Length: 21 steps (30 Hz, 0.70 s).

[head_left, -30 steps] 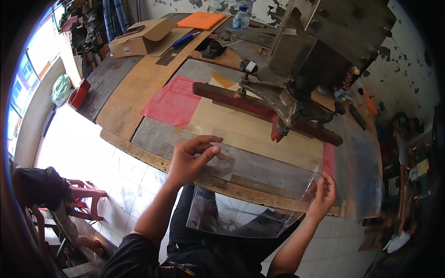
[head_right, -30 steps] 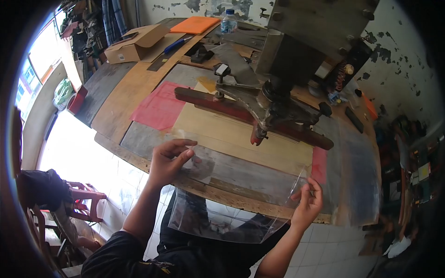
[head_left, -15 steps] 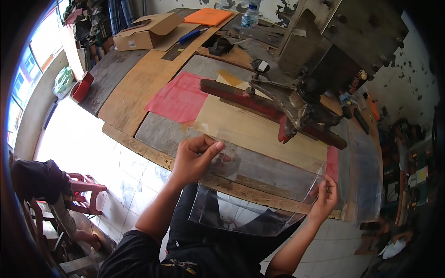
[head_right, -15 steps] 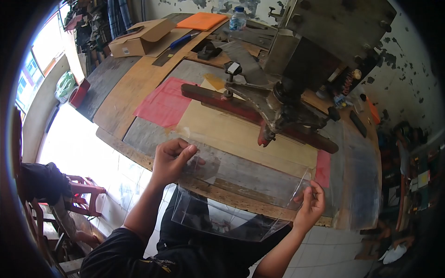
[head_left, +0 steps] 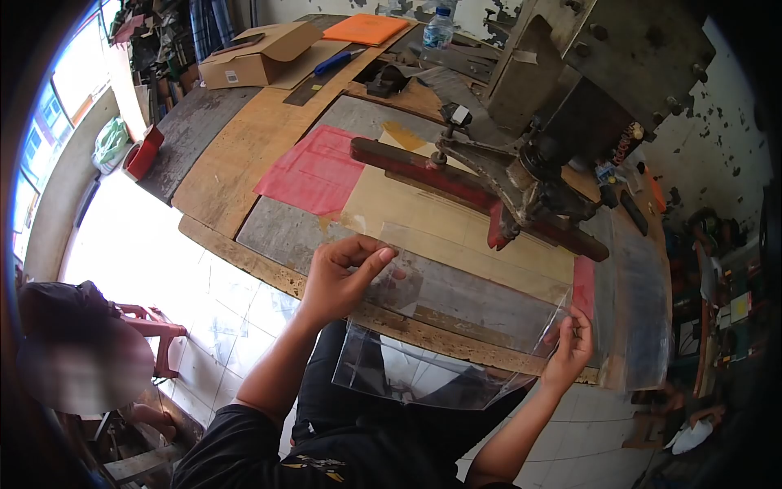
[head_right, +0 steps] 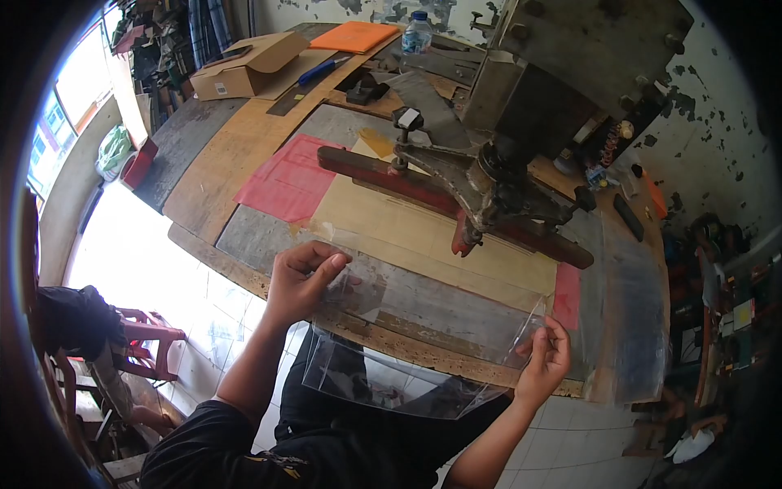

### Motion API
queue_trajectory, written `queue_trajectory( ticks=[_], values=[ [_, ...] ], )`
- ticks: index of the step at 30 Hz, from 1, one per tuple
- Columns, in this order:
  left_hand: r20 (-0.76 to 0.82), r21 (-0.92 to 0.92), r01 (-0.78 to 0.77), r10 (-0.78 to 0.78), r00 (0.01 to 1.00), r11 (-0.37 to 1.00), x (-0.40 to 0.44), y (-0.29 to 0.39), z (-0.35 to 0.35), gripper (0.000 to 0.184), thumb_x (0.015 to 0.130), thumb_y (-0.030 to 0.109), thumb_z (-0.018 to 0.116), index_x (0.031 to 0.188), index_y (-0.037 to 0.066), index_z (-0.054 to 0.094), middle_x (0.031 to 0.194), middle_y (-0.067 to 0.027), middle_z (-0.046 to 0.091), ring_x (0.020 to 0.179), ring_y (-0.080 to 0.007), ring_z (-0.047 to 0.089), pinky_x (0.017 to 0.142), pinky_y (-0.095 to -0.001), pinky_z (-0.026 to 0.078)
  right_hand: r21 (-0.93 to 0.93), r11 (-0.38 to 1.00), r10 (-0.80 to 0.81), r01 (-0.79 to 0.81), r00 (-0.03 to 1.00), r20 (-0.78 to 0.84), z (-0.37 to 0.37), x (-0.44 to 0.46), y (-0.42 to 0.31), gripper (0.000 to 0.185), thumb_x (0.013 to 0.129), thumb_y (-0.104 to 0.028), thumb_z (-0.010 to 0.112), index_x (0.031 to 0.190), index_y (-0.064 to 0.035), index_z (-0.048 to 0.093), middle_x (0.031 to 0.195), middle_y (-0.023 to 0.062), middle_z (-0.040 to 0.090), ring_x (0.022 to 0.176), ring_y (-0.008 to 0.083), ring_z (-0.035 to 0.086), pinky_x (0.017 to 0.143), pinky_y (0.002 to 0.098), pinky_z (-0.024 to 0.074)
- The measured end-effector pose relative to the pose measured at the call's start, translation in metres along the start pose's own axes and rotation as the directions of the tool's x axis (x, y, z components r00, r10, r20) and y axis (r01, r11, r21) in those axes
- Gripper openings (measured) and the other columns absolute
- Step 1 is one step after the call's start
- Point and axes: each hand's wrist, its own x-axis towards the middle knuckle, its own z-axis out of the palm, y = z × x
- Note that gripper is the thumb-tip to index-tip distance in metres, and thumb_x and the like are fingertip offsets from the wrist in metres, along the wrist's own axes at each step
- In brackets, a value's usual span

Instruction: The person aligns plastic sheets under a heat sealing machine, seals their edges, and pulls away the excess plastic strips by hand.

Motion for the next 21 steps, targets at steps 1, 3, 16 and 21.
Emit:
queue_trajectory(
  ticks=[1,3,16,21],
  values=[
    [-0.008,0.004,0.006,-0.006,1.0,1.0,0.0,-0.001,0.0,0.022,0.108,0.016,0.071,0.105,-0.005,0.075,0.093,-0.0096,0.082,0.088,-0.0119,0.078,0.082,-0.0264,0.058,-0.001,1.0,0.001,-0.001,1.0,-0.003,0.0,0.0,0.001,0.027,0.107,-0.018,0.071,0.126,0.0019,0.07,0.097,0.0037,0.065,0.071,0.0082,0.059,0.062,0.0249,0.0513],
    [0.0,0.002,0.009,-0.009,1.0,1.0,0.001,-0.002,0.001,0.022,0.108,0.016,0.072,0.105,-0.006,0.075,0.092,-0.0102,0.082,0.087,-0.0121,0.078,0.081,-0.026,0.058,0.024,1.0,0.008,-0.008,1.0,-0.01,0.0,-0.001,0.002,0.025,0.107,-0.015,0.071,0.126,0.0018,0.07,0.097,0.0035,0.065,0.071,0.008,0.059,0.063,0.0249,0.0512],
    [-0.144,0.129,0.091,-0.072,0.987,0.987,0.006,-0.009,0.003,0.032,0.108,0.027,0.072,0.09,0.0,0.073,0.068,0.0092,0.058,0.061,0.0011,0.045,0.055,-0.0214,0.03,0.065,0.998,0.002,-0.003,1.0,0.017,0.001,-0.004,-0.006,0.025,0.104,-0.008,0.073,0.127,0.0024,0.071,0.092,0.0023,0.066,0.069,0.0082,0.06,0.063,0.0227,0.049],
    [-0.15,0.132,0.085,-0.065,0.987,0.988,0.008,-0.018,0.002,0.034,0.108,0.028,0.072,0.088,0.001,0.071,0.064,0.0086,0.055,0.055,0.0005,0.044,0.051,-0.0221,0.028,0.037,0.999,-0.03,0.029,0.998,0.047,0.001,-0.005,-0.006,0.028,0.104,-0.012,0.074,0.129,0.0017,0.07,0.09,-0.0006,0.063,0.072,0.0066,0.057,0.062,0.0221,0.0463]
  ],
)
